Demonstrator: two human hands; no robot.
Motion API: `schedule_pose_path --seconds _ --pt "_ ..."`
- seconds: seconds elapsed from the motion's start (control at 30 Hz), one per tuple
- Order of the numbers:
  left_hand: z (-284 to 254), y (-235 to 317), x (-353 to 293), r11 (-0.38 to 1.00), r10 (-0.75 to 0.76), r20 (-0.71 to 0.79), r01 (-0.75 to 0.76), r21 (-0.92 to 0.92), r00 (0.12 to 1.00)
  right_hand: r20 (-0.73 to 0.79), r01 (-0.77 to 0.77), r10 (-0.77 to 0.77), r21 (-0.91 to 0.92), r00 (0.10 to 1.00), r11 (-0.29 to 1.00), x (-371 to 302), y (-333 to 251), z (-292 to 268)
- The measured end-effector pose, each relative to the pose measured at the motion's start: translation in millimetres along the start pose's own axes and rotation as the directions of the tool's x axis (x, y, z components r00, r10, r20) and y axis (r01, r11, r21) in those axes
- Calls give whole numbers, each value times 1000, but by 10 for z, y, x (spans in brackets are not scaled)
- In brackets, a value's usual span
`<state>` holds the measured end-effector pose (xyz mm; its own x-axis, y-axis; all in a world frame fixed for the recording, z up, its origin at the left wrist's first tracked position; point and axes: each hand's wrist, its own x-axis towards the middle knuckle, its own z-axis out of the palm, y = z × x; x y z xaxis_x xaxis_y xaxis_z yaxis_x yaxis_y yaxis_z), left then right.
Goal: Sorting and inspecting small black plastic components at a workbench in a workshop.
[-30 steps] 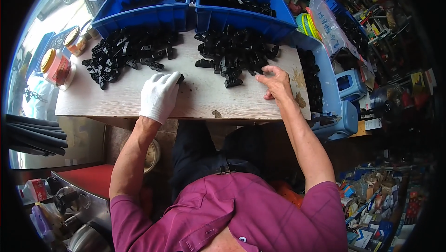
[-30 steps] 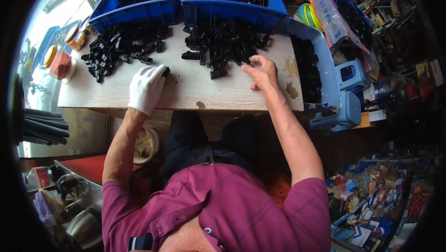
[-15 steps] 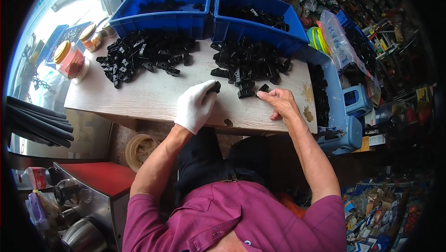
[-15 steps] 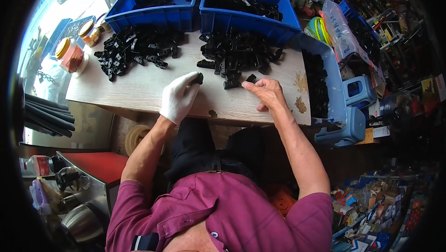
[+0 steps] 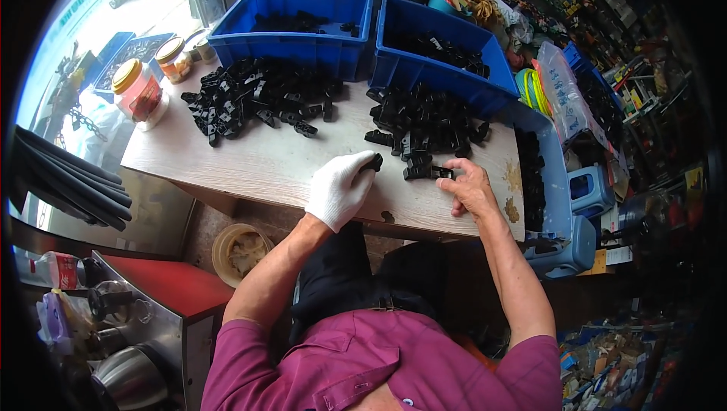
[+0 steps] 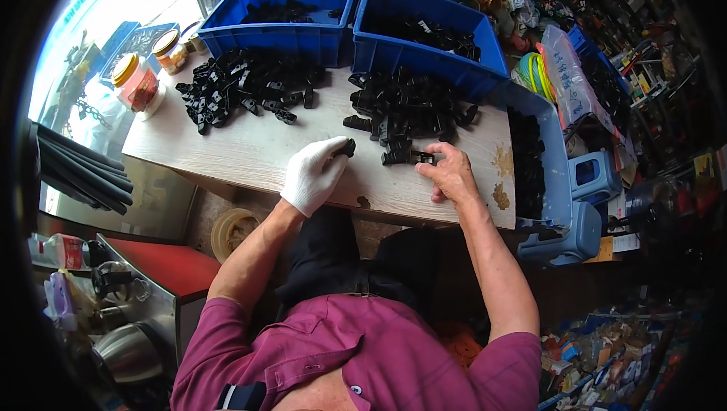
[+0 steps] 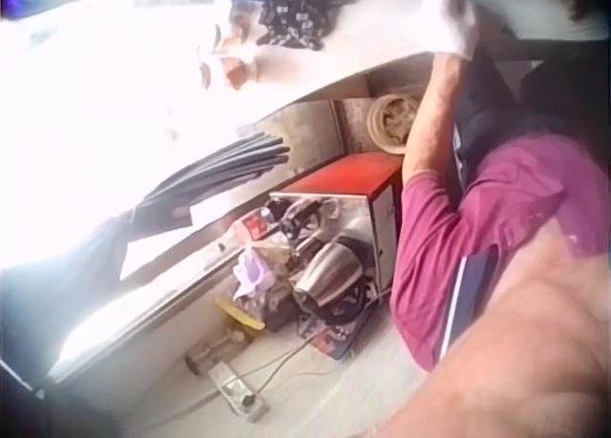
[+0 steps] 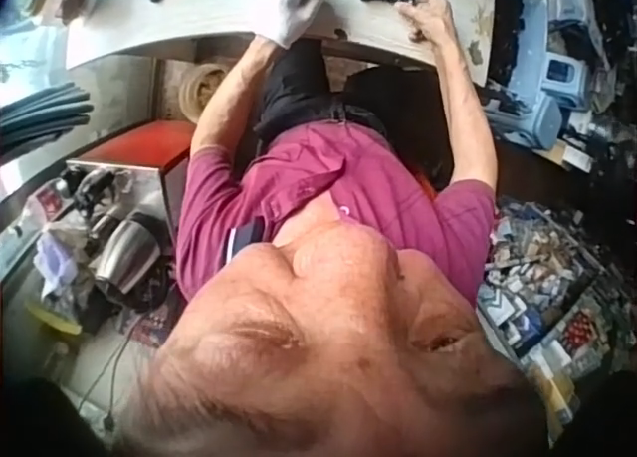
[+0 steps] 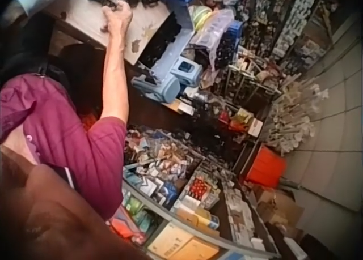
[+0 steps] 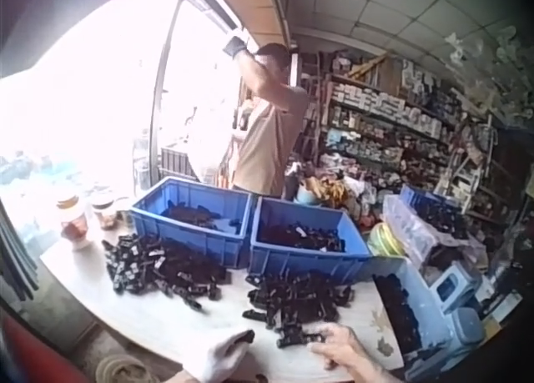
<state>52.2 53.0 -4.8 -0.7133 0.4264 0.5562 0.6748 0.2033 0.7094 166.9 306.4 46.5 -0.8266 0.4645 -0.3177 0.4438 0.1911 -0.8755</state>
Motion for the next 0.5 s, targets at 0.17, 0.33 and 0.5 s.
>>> schedule_pose_path --seconds 0.17,0.33,0.5 --pt "0 -11 -7 1000 9 6 -9 8 1000 -31 -16 15 -49 999 999 20 46 13" --pt "-47 -53 5 983 -117 -1 116 -142 993 -35 34 -35 -28 999 999 6 58 -8" --pt "-64 -27 -8 999 -12 26 14 -53 1000 90 52 -55 36 994 998 -80 41 103"
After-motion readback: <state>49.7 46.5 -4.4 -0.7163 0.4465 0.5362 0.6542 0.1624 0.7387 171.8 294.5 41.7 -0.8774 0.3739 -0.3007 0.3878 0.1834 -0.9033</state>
